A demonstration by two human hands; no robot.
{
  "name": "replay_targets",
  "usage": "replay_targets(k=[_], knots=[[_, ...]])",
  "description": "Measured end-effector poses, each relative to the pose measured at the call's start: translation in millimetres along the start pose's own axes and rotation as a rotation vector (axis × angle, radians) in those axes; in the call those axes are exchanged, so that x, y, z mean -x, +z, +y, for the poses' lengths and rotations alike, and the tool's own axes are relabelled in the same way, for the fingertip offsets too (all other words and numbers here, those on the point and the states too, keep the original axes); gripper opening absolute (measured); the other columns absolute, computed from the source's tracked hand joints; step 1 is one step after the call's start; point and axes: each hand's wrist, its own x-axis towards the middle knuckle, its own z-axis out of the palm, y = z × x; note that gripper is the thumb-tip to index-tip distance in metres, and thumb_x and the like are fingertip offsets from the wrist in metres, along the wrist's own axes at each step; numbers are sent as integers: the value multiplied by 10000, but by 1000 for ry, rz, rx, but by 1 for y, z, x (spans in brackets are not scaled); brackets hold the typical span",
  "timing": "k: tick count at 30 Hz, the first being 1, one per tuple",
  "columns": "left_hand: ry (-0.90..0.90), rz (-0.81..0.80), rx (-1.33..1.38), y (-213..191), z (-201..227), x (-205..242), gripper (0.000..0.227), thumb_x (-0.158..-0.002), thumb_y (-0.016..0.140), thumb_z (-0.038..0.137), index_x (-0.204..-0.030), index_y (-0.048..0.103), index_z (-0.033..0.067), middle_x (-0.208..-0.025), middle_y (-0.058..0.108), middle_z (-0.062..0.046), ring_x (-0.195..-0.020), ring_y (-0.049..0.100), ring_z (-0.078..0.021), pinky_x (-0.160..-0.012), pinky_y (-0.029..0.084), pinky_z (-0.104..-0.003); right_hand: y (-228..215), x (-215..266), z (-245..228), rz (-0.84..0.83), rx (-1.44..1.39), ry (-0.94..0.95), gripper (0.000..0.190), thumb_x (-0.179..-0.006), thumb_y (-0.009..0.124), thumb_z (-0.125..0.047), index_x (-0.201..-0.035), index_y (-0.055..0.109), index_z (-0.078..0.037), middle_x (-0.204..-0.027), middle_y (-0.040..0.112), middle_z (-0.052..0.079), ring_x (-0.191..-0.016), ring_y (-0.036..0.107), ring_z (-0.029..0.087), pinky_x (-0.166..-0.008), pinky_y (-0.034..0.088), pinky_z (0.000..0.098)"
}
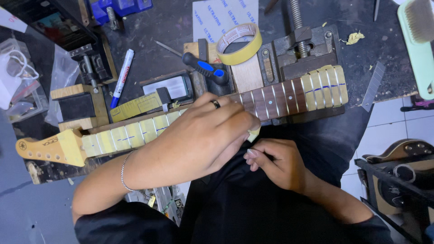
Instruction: The person applies strips of yellow masking tape across the fretboard of a guitar neck clamped in a vise. They smooth the tape with fingers and use a metal file to press the tape edges into the fret slots. The person repeats this process for several frets along the neck.
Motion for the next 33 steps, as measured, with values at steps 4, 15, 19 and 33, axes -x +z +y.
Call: replay_targets(k=[4,15,19,33], knots=[[13,-68,39,-7,-1,-20,83,-1039,545,60,-1109,584,36,-969,625,-114,-854,561,-274,-813,427,-403,-10,0,-7,59,-20,24,358,-1025,505,-209,-761,698,-64,-709,735,36,-655,723,133,-663,555,246],[44,-141,279,11,-24,-55,174,-1004,591,-2,-1152,507,40,-944,639,-84,-790,662,-227,-777,572,-403,-20,4,-6,177,-95,175,278,-987,565,-227,-837,713,-46,-646,712,31,-537,683,96,-560,547,217],[-62,-115,324,23,-42,-65,174,-996,601,17,-1136,500,34,-856,625,-65,-777,640,-254,-756,537,-406,-16,-1,-2,233,-170,306,343,-1004,542,-242,-837,727,-7,-607,712,69,-532,703,123,-587,568,227],[-137,59,313,61,-63,-95,277,-966,610,-31,-1178,454,55,-834,655,-101,-809,626,-310,-730,499,-407,-43,-10,-16,445,-290,692,386,-1004,552,-253,-877,751,53,-581,718,173,-382,618,222,-452,496,282]])
